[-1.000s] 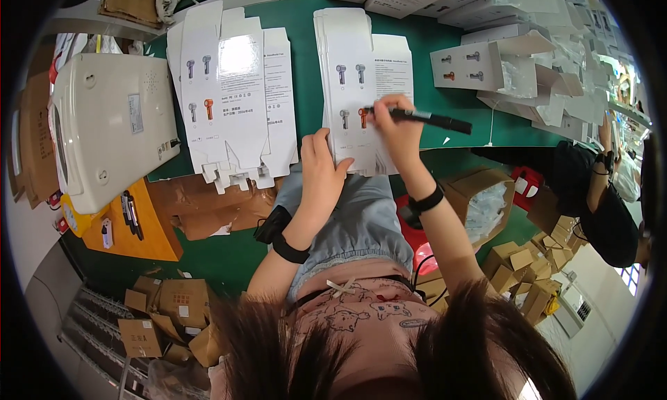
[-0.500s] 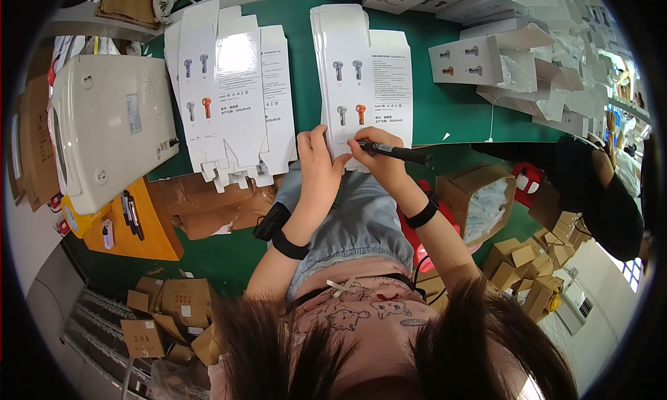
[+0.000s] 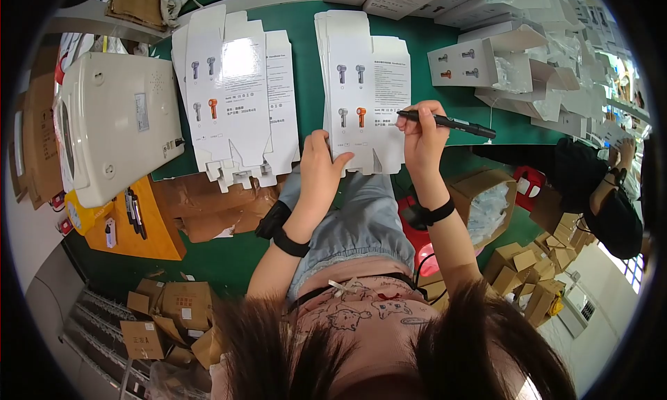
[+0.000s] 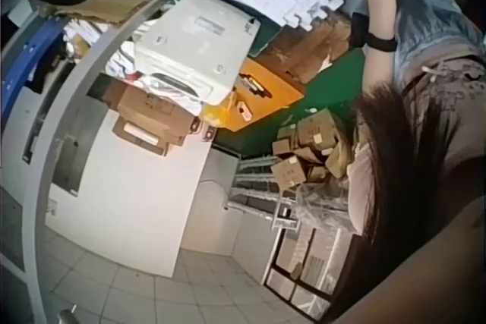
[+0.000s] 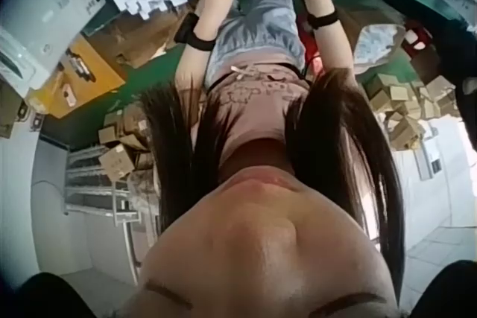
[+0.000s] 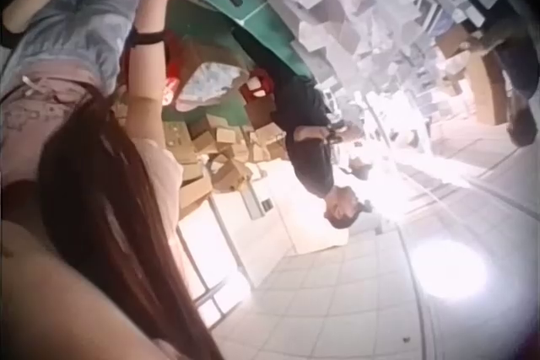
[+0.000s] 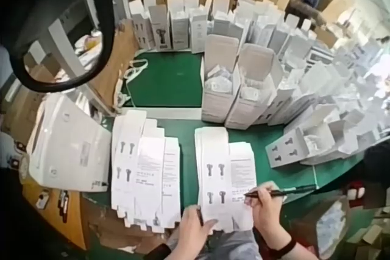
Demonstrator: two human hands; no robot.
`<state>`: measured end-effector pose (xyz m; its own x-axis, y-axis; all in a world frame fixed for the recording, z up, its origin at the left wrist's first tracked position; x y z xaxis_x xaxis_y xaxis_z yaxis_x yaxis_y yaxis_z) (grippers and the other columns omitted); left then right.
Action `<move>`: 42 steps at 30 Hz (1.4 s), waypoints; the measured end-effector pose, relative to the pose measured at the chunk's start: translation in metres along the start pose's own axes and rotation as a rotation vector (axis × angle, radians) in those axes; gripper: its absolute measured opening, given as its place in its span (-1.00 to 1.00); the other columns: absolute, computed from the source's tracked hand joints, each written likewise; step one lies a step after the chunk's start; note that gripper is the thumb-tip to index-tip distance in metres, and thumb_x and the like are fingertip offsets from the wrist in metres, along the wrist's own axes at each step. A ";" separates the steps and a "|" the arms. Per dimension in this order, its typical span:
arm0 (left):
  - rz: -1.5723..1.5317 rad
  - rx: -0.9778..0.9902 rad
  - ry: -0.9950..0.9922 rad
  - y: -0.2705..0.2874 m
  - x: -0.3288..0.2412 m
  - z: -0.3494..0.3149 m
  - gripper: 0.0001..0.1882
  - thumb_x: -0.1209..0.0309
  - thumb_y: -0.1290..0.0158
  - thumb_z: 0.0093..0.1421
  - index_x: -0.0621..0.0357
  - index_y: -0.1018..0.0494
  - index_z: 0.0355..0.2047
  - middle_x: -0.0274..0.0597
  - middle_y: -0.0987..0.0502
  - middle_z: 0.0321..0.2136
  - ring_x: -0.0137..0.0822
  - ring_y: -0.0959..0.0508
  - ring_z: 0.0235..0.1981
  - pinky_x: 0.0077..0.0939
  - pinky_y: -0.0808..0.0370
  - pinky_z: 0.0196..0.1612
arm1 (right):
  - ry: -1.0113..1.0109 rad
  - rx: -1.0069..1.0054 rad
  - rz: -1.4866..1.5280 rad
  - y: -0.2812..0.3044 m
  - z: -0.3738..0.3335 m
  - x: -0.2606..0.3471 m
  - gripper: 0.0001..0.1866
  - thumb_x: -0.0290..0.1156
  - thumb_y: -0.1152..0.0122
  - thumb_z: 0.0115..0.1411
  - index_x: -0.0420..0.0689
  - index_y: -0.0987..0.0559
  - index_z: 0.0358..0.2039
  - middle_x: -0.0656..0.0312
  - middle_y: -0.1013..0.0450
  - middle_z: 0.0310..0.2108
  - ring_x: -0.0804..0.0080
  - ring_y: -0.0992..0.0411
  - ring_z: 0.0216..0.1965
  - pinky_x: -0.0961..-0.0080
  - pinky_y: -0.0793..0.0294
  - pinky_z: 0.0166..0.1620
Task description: The person marks a stack of product boxes with a pen, retrieves more boxes from a paper bag, and then places the boxes into open containers on the table.
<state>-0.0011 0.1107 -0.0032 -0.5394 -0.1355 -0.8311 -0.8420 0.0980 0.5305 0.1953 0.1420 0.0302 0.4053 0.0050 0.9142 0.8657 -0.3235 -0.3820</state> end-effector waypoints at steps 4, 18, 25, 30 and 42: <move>-0.031 0.057 0.055 -0.001 0.006 0.000 -0.65 0.56 -0.11 -0.10 0.32 -0.22 -0.31 0.00 -0.37 -0.52 -0.01 -0.38 -0.56 -0.36 -0.36 -0.47 | -0.021 -0.039 -0.002 0.005 -0.004 -0.006 -0.86 -0.44 0.06 0.12 -0.22 -0.28 -0.51 0.18 -0.25 -0.69 0.42 -0.27 -0.62 0.55 -0.27 -0.47; 0.008 -0.468 0.192 0.188 0.010 -0.031 -0.61 0.61 -0.06 -0.05 0.27 -0.24 -0.17 -0.01 -0.43 -0.29 -0.35 -0.45 -0.34 -0.57 -0.39 -0.32 | -0.009 -0.016 -0.355 -0.004 0.031 -0.008 -0.89 -0.50 -0.02 0.09 -0.26 -0.35 -0.49 0.21 -0.35 -0.64 0.56 -0.34 -0.60 0.69 -0.34 -0.45; 0.037 -0.099 -0.019 0.078 -0.034 -0.006 -0.51 0.49 -0.07 -0.06 0.32 -0.20 -0.09 0.13 -0.26 -0.18 -0.01 -0.31 -0.18 -0.34 -0.28 -0.10 | -0.068 0.127 -0.541 -0.038 0.051 -0.048 -0.88 -0.49 -0.11 0.04 -0.26 -0.39 -0.46 0.24 -0.40 -0.63 0.64 -0.37 -0.56 0.78 -0.32 -0.49; 0.228 0.008 -0.167 0.019 -0.036 0.000 -0.51 0.59 0.01 -0.03 0.46 -0.12 -0.07 0.18 -0.28 -0.25 0.03 -0.34 -0.24 -0.32 -0.34 -0.20 | -0.040 0.149 -0.673 -0.041 0.053 -0.057 -0.87 -0.48 -0.11 0.05 -0.26 -0.40 -0.46 0.26 -0.41 -0.62 0.65 -0.37 -0.56 0.79 -0.31 -0.49; -0.014 0.058 0.029 0.008 0.000 -0.002 -0.52 0.65 -0.03 -0.11 0.41 -0.18 -0.13 0.10 -0.32 -0.35 0.01 -0.40 -0.35 -0.31 -0.36 -0.31 | -0.054 0.080 -0.494 -0.027 0.019 -0.048 -0.90 -0.51 -0.10 0.04 -0.27 -0.40 -0.49 0.28 -0.39 -0.64 0.65 -0.39 -0.55 0.78 -0.32 -0.47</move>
<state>-0.0074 0.1090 0.0013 -0.5284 -0.1654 -0.8327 -0.8479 0.1524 0.5077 0.1578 0.1683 -0.0056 -0.0462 0.1890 0.9809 0.9769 -0.1965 0.0838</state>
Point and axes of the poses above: each hand's wrist, its own z-axis towards the middle knuckle, its own y-axis out of the back of the hand, x = y × z, the point moved 10 cm from there along z, towards the middle knuckle
